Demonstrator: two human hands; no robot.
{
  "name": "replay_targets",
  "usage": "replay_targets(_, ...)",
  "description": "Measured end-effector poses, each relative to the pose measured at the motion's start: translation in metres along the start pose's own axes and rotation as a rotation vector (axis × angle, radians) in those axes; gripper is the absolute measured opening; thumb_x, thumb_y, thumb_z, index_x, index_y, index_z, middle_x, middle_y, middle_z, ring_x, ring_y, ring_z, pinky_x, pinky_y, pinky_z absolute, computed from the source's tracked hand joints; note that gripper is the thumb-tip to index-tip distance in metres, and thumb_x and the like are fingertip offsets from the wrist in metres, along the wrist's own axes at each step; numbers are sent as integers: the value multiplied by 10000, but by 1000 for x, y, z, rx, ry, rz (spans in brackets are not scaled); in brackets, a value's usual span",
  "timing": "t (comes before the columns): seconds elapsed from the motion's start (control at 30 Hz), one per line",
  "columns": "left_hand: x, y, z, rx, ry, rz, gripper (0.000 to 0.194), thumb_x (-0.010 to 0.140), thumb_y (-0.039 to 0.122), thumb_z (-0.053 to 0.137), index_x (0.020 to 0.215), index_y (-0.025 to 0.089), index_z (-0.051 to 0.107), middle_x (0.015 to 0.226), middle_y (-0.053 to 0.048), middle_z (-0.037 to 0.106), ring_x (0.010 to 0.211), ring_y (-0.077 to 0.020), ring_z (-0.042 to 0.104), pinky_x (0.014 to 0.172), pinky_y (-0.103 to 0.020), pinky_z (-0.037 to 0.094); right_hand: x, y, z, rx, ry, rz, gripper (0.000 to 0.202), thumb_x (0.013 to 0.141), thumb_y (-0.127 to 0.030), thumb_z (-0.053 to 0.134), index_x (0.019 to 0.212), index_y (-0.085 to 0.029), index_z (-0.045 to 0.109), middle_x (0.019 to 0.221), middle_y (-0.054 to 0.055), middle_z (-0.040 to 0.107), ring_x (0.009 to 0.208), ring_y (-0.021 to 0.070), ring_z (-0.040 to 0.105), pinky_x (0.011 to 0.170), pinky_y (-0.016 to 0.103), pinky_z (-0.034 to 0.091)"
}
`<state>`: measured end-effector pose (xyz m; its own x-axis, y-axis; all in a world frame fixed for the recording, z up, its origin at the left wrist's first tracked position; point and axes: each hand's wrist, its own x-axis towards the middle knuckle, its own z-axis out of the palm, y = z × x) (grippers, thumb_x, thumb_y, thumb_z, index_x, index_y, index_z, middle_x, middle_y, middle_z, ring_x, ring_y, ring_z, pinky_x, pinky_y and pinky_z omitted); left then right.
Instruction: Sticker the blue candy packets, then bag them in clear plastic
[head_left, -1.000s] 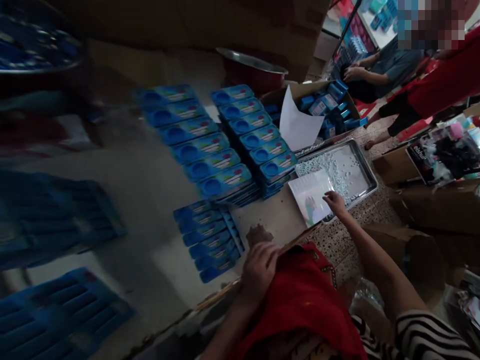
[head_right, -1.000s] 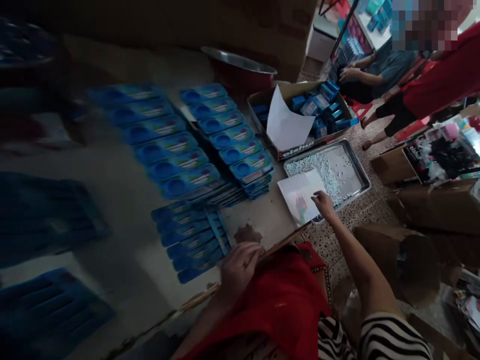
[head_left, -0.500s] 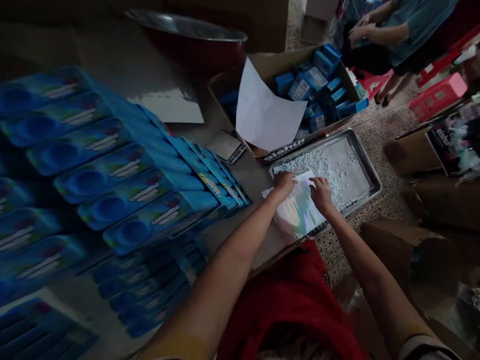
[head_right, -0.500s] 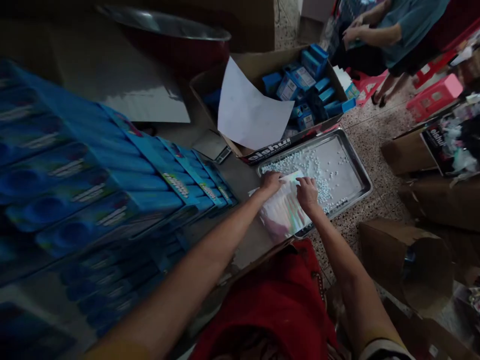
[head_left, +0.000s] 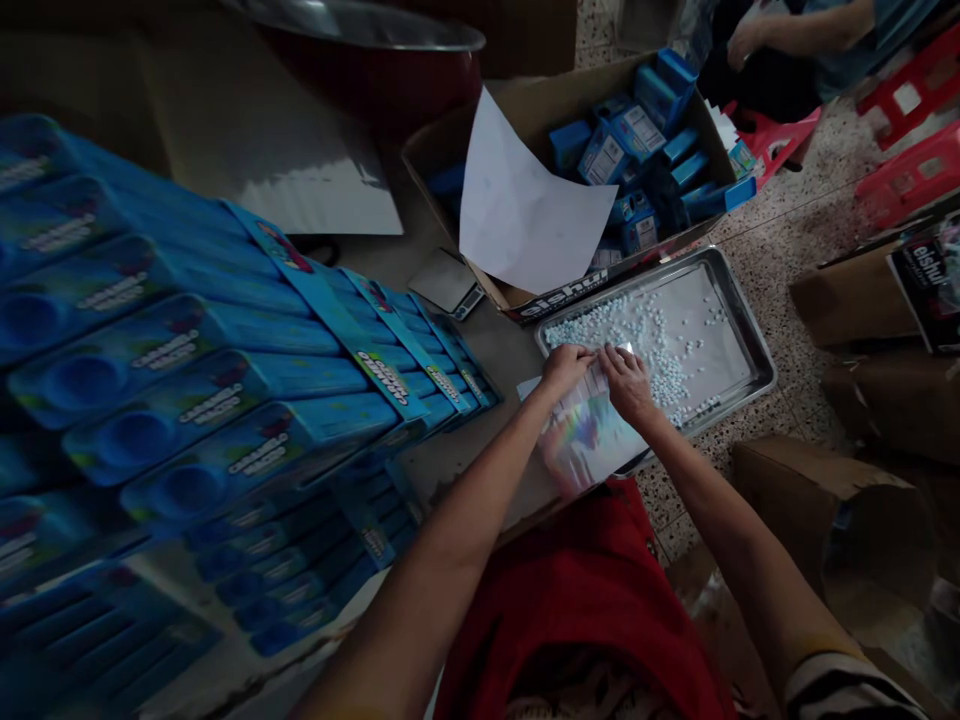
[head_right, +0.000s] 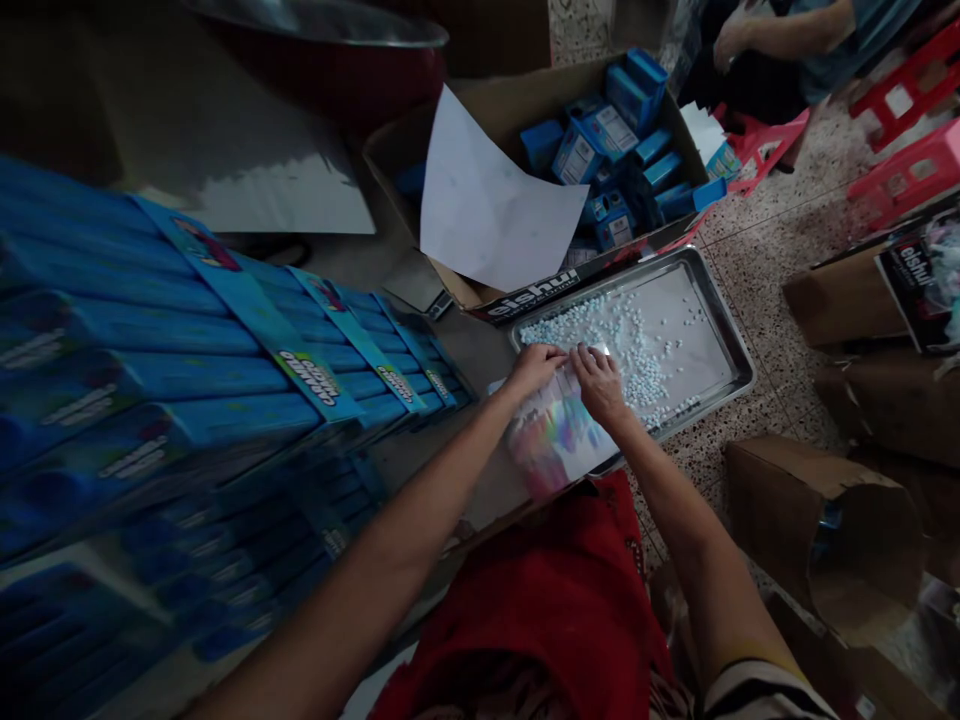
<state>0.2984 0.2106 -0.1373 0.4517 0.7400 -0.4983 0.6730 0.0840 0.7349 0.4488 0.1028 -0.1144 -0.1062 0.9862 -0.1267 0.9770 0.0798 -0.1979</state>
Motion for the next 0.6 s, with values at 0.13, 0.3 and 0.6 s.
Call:
replay_targets(0.13,-7,-4,-5,26,13,-33,207,910,292,665,925,177,835,842,-53,794,736,-193,657,661,-270,417,-22,-6,0,20,0,4,493,1070,-148,389,1523,-176,581,1609,111,568,1436,303,457,1167,463,283)
replay_targets(0.3,-14,-2,-6,89,58,-42,189,903,316,687,923,204,838,934,-75,809,852,-224,690,716,-290,432,-31,-14,-20,3,49,82,374,1080,-247,467,1374,-230,698,1335,122,733,1229,306,542,1037,451,315)
replay_targets(0.6,-30,3,0,153,351,170,292,898,233,694,1161,171,805,1269,-167,721,1235,-317,630,1106,-413,456,-67,-43,-84,276,27,438,126,937,-287,659,896,-220,758,770,40,702,809,216,584,825,374,372)
